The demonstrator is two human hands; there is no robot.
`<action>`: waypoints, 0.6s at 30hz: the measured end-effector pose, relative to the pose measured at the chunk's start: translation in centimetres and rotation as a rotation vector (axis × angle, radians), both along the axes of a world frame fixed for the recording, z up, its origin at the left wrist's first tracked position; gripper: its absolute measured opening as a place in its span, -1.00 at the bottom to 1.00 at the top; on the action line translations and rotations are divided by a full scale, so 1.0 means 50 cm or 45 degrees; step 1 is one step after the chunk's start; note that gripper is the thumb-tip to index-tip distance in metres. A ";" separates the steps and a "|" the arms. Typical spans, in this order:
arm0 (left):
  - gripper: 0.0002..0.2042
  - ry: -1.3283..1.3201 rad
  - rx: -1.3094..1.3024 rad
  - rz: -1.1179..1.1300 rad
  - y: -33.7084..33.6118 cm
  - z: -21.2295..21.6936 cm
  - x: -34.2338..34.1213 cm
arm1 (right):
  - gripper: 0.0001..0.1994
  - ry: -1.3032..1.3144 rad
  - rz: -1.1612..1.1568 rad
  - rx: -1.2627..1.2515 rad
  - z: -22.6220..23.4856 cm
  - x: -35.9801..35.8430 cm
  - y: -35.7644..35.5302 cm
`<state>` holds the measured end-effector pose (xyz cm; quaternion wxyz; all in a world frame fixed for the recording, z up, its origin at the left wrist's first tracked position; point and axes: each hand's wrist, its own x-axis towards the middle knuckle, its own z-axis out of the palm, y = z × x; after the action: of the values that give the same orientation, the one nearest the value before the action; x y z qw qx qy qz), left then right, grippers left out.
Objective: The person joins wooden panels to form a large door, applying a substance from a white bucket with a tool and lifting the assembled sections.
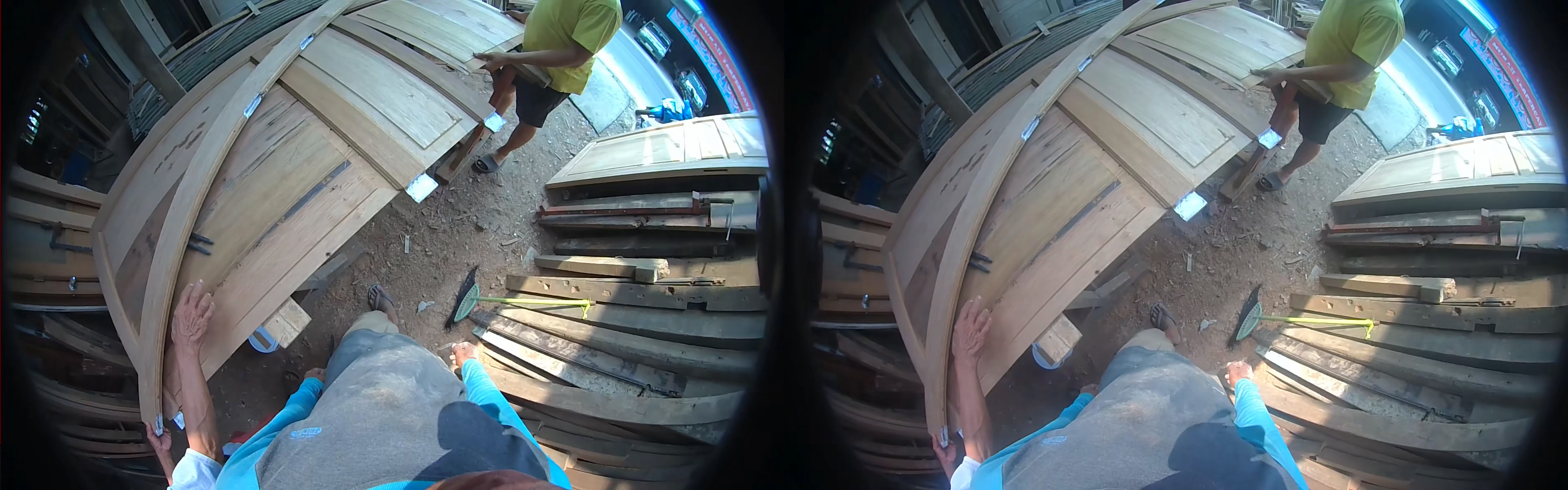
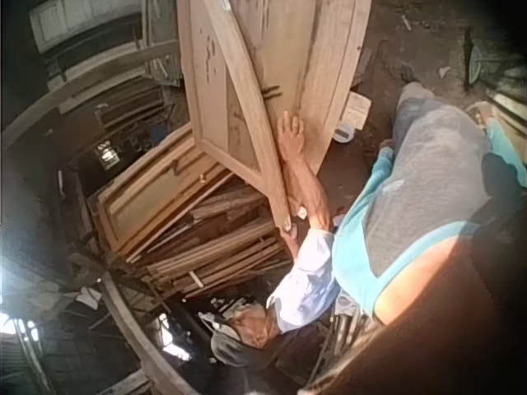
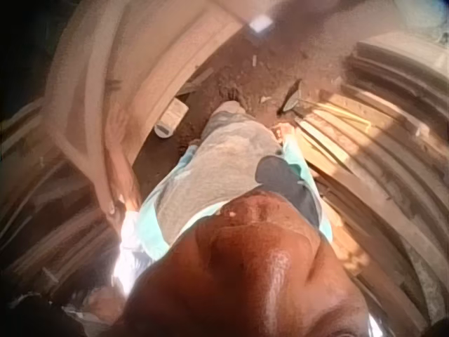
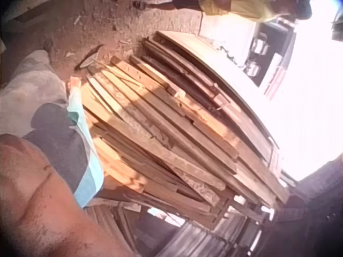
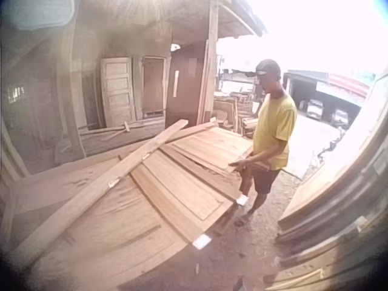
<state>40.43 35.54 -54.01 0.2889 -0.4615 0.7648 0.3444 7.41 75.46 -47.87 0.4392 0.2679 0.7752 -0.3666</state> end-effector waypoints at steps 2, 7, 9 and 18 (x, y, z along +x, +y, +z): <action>-0.61 0.041 -0.004 -0.049 0.011 -0.041 -0.071 | -0.68 0.252 0.179 -0.039 -0.007 -0.004 0.011; -0.60 0.137 -0.046 -0.072 0.027 0.027 -0.269 | -0.64 0.627 1.152 0.139 0.012 -0.141 0.060; -0.60 0.074 -0.027 0.036 -0.009 -0.031 -0.254 | -0.69 0.106 0.328 0.115 0.093 -0.234 -0.033; -0.60 0.013 0.156 0.356 0.036 0.129 -0.475 | -0.84 0.417 -0.036 0.033 0.097 -0.525 0.002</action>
<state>16.66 37.32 -47.55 0.2617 -0.5432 0.6722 0.4296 -18.86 75.58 -43.00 0.2980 0.2212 0.8373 -0.4015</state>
